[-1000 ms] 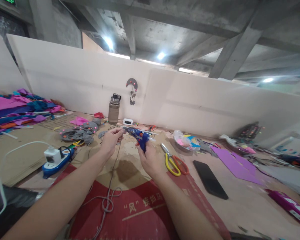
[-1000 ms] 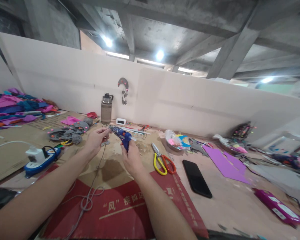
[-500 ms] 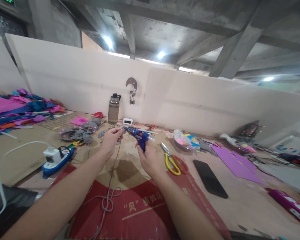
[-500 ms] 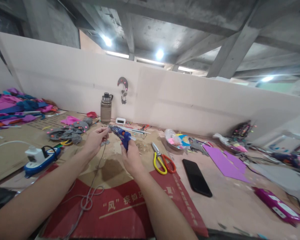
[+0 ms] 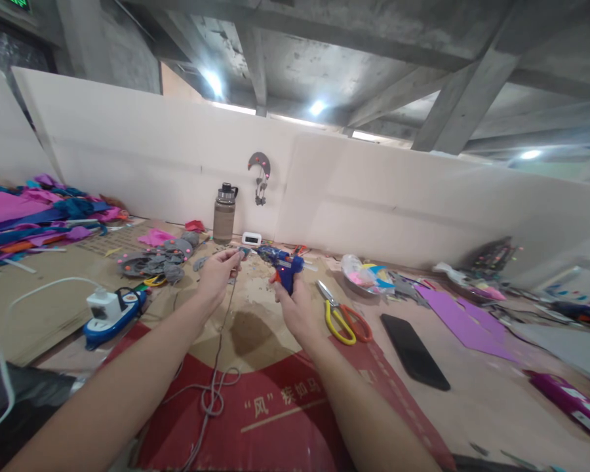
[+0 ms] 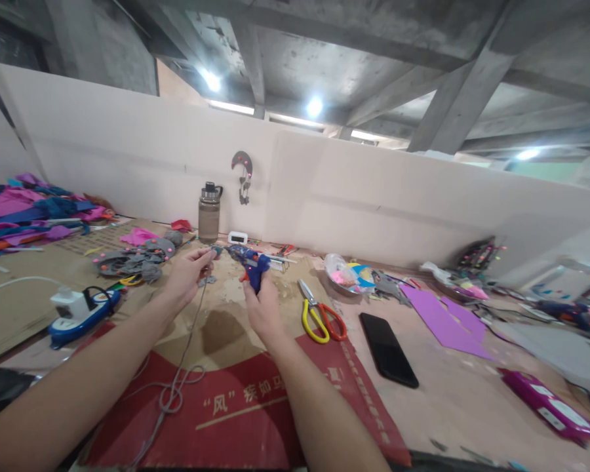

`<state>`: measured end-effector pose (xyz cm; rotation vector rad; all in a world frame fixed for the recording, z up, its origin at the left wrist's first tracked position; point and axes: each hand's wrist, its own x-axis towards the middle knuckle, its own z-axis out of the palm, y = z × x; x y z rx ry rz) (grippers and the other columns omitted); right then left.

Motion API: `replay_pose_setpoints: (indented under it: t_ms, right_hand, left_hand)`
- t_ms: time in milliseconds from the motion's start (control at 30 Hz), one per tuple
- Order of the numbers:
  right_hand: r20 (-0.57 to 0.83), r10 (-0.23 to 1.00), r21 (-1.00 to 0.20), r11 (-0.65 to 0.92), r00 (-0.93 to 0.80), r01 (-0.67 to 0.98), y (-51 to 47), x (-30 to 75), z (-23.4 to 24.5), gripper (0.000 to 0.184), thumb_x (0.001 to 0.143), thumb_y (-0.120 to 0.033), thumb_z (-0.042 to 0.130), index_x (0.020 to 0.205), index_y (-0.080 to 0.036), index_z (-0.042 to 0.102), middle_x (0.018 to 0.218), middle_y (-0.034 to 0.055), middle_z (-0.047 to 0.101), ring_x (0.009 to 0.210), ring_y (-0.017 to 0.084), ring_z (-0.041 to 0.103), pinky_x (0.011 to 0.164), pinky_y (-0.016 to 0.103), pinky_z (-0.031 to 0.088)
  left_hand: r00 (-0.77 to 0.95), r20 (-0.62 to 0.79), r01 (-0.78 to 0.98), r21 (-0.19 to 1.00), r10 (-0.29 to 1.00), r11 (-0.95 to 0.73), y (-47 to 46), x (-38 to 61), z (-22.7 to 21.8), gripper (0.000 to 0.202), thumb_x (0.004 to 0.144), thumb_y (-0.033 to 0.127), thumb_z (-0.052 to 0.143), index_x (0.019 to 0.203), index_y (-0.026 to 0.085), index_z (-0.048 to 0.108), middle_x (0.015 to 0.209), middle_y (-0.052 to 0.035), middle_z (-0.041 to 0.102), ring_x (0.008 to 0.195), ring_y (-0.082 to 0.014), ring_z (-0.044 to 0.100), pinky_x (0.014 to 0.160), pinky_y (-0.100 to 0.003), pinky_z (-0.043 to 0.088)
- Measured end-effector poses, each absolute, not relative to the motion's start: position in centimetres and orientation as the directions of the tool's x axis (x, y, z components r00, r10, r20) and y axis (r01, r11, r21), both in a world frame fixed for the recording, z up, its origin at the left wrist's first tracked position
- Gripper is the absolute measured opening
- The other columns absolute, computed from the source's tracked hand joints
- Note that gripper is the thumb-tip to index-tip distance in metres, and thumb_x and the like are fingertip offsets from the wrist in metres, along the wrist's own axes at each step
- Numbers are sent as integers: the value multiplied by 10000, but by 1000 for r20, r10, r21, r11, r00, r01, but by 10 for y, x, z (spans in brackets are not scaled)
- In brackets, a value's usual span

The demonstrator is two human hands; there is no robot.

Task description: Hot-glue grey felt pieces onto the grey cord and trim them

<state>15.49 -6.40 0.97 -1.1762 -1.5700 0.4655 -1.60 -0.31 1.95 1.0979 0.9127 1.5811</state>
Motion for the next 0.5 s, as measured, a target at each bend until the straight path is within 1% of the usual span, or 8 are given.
replay_pose_setpoints:
  t_ms: [100,167,200,233,333,400,433,500]
  right_hand:
    - [405,908,-892,368,106,261,-50,161,2,177,783,-327,470,888,-190,505,639,-25,553,571,137,528,581,257,425]
    - [338,936,-929,313,104,200,-39,167,-6,193,771,-356,470,866,-189,489,615,-38,529,556,132,522,561,251,418]
    - [304,948,-934,276,99,226,-34,170,-11,197,768,-362,468,858,-187,489,625,-33,535,561,134,526,558,250,414]
    - [280,955,-924,241,96,297,-29,172,-15,190,761,-358,473,840,-186,494,635,-24,545,569,137,528,558,251,408]
    - [279,957,-791,180,82,585,-21,181,-26,115,722,-293,522,757,-184,512,674,18,579,632,159,551,596,263,398]
    - [336,936,-677,167,99,717,-20,186,-31,102,679,-250,576,675,-189,494,684,52,584,703,184,568,642,280,401]
    - [390,914,-641,183,112,745,-21,188,-31,136,661,-240,601,638,-194,475,685,68,579,740,200,571,663,293,403]
    - [518,849,-607,278,106,744,-25,191,-28,194,664,-257,621,604,-202,444,700,95,568,804,229,565,692,319,406]
  left_hand:
    - [-122,215,-300,922,969,-243,-3,-16,20,347,552,418,759,720,139,641,701,-17,613,485,-43,433,409,-177,256]
    - [-115,217,-300,923,969,-242,-3,-15,19,328,569,404,751,720,139,630,684,-13,595,489,-47,433,413,-174,264]
    - [-112,221,-296,923,969,-244,-3,-15,19,316,577,396,747,713,140,621,666,-7,582,490,-50,431,416,-173,269]
    - [-109,229,-288,924,967,-251,-3,-14,18,301,585,388,740,702,143,612,641,2,564,489,-53,428,421,-173,272]
    - [-127,279,-213,930,952,-301,-3,-13,16,241,624,362,706,681,157,594,569,31,509,470,-59,395,430,-182,274]
    - [-148,341,-105,928,928,-358,-6,-12,15,201,653,352,676,703,169,610,566,33,511,474,-71,392,446,-196,289]
    - [-155,383,-32,919,911,-392,-8,-12,16,185,667,348,662,721,175,623,584,27,530,491,-80,409,463,-204,305]
    - [-157,478,139,877,864,-460,-14,-10,17,156,694,333,635,746,186,644,626,11,569,542,-103,456,514,-221,339]
